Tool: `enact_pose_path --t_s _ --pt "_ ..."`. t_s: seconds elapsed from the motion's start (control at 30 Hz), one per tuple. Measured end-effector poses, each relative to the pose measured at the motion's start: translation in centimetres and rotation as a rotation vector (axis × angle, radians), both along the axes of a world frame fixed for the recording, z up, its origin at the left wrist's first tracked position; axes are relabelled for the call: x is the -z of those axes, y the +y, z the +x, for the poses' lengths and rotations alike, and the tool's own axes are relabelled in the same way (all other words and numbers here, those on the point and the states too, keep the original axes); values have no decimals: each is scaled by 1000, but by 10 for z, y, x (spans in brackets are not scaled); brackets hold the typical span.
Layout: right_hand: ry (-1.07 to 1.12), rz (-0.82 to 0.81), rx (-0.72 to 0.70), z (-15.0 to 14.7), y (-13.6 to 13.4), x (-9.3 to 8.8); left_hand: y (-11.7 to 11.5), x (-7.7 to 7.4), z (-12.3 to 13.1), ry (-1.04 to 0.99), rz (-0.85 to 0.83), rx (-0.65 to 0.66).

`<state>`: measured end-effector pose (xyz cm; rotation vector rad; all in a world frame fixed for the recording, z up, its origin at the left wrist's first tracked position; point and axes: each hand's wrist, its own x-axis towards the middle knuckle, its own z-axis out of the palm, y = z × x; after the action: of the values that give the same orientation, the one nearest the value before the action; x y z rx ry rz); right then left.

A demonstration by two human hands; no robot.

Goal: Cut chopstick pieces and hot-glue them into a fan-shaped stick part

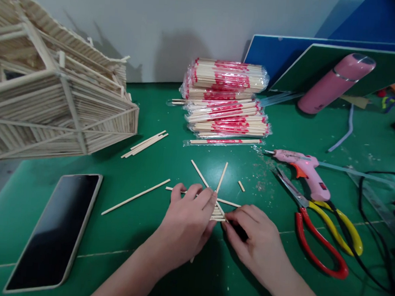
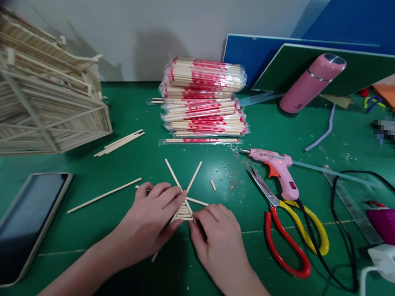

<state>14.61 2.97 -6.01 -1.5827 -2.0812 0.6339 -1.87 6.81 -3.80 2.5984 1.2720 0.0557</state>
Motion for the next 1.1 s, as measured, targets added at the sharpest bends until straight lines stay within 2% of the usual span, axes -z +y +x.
enact_pose_path --t_s 0.33,1.1 --pt "-69 21 -28 -1 0 -5 -5 3 6 69 86 0" --pt "4 53 -15 0 0 2 0 8 6 40 48 32"
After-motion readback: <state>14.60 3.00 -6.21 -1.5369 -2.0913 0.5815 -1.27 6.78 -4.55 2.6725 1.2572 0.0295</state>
